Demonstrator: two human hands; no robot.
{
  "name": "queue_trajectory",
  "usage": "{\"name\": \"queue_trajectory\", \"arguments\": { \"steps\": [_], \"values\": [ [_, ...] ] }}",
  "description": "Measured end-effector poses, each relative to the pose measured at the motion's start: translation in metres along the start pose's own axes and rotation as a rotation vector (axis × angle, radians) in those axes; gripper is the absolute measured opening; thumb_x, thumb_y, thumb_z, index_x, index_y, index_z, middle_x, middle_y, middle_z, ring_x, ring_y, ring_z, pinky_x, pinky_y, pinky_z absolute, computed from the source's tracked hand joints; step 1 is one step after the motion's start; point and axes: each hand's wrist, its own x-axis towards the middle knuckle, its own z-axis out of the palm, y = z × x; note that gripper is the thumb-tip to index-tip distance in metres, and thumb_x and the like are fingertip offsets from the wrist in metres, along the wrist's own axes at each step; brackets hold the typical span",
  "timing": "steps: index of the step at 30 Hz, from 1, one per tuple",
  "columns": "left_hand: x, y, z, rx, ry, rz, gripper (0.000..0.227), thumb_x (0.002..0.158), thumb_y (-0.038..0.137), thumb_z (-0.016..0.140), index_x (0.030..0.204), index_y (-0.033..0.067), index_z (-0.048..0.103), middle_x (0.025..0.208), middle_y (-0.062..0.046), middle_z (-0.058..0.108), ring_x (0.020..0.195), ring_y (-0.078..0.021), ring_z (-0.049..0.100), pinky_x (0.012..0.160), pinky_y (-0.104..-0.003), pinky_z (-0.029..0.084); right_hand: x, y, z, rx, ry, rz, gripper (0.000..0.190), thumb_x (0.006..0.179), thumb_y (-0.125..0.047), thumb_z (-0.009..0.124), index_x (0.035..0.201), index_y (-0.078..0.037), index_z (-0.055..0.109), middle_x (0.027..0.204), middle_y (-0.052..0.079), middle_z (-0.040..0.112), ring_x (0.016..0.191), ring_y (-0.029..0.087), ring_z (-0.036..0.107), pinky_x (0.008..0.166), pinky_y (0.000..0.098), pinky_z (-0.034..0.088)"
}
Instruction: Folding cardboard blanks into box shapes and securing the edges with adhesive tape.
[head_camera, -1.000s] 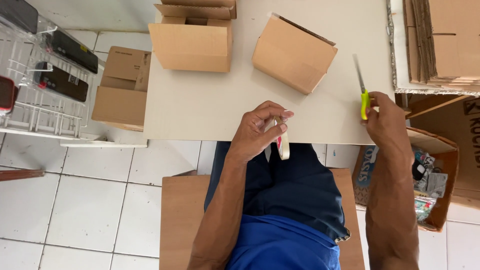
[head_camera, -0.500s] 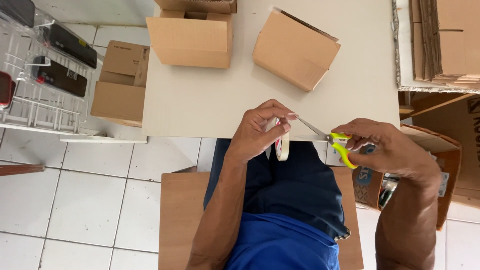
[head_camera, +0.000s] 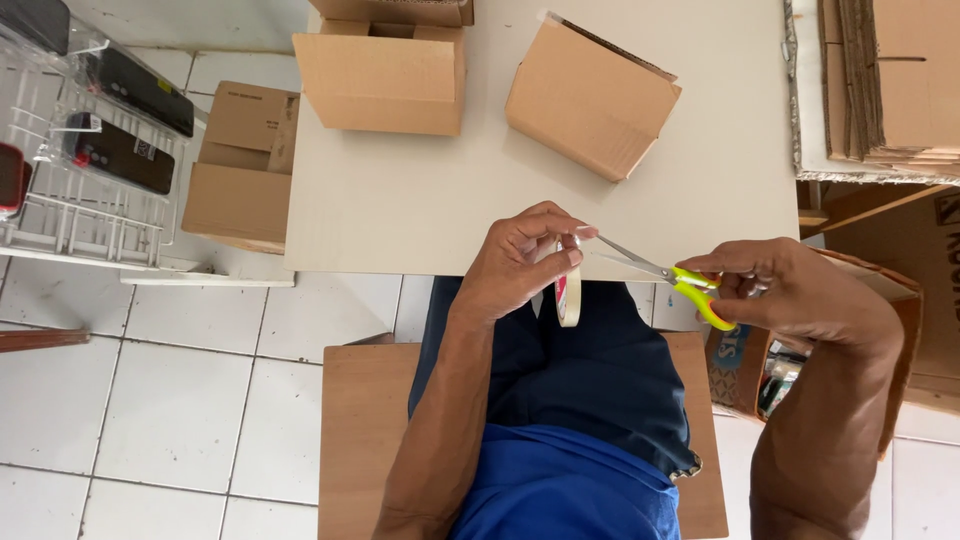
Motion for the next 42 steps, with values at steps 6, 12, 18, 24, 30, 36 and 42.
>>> {"name": "queue_trajectory", "arguments": {
  "steps": [6, 12, 18, 24, 30, 36, 42],
  "values": [
    [0.001, -0.001, -0.001, 0.019, -0.003, -0.026, 0.026, 0.097, -0.005, 0.066, 0.117, 0.0086, 0.073, 0.102, 0.000, 0.062, 0.091, -0.0098, 0.060, 0.091, -0.022, 0.051, 0.007, -0.005, 0.005, 0.090, -0.101, -0.033, 0.050, 0.082, -0.002, 0.078, 0.130, -0.014, 0.083, 0.073, 0.012, 0.073, 0.066, 0.019, 0.061, 0.062, 0.0327, 0.051],
    [0.002, -0.003, -0.003, -0.029, -0.006, -0.051, 0.028, 0.095, -0.008, 0.066, 0.116, 0.0094, 0.074, 0.103, -0.001, 0.064, 0.091, -0.0103, 0.062, 0.090, -0.023, 0.055, 0.013, -0.005, 0.007, 0.083, -0.090, -0.108, 0.048, 0.084, -0.003, 0.075, 0.131, -0.013, 0.080, 0.091, 0.008, 0.084, 0.080, 0.015, 0.069, 0.067, 0.0298, 0.054],
    [0.002, -0.007, -0.004, -0.029, -0.025, -0.063, 0.028, 0.095, -0.007, 0.066, 0.116, 0.0095, 0.074, 0.106, -0.002, 0.065, 0.092, -0.0114, 0.059, 0.085, -0.022, 0.053, 0.013, 0.002, 0.008, 0.192, -0.088, -0.122, 0.050, 0.083, 0.005, 0.074, 0.130, -0.009, 0.081, 0.093, 0.010, 0.082, 0.078, 0.017, 0.065, 0.068, 0.0313, 0.053],
    [0.004, -0.006, 0.003, -0.017, -0.056, -0.141, 0.028, 0.093, -0.007, 0.069, 0.115, 0.0078, 0.074, 0.103, -0.001, 0.065, 0.096, -0.0122, 0.062, 0.088, -0.021, 0.055, 0.015, -0.015, 0.008, 0.046, -0.076, -0.094, 0.048, 0.086, -0.001, 0.072, 0.130, -0.017, 0.081, 0.088, 0.007, 0.085, 0.078, 0.015, 0.067, 0.068, 0.0302, 0.052],
    [0.003, -0.010, 0.001, -0.030, -0.045, -0.144, 0.025, 0.094, -0.005, 0.068, 0.115, 0.0068, 0.074, 0.106, -0.002, 0.067, 0.101, -0.0122, 0.066, 0.091, -0.021, 0.054, 0.025, -0.004, 0.011, 0.021, -0.066, -0.126, 0.045, 0.086, -0.001, 0.074, 0.127, -0.016, 0.081, 0.107, 0.003, 0.088, 0.091, 0.012, 0.072, 0.078, 0.0274, 0.055],
    [0.002, -0.011, -0.003, -0.044, -0.037, -0.178, 0.039, 0.093, -0.001, 0.070, 0.132, 0.0060, 0.065, 0.090, 0.001, 0.062, 0.107, -0.0176, 0.067, 0.103, -0.030, 0.054, 0.020, -0.006, 0.011, -0.079, -0.007, -0.034, 0.048, 0.082, 0.001, 0.079, 0.125, -0.020, 0.081, 0.106, 0.002, 0.089, 0.083, 0.011, 0.076, 0.073, 0.0263, 0.061],
    [0.002, -0.003, -0.004, -0.033, -0.024, -0.156, 0.034, 0.094, -0.001, 0.067, 0.128, 0.0058, 0.066, 0.085, 0.003, 0.060, 0.105, -0.0186, 0.068, 0.108, -0.033, 0.054, 0.002, 0.015, 0.010, -0.020, 0.357, 0.112, 0.030, 0.082, 0.006, 0.078, 0.110, 0.000, 0.070, 0.105, 0.016, 0.078, 0.093, 0.025, 0.073, 0.081, 0.0383, 0.057]
  ]
}}
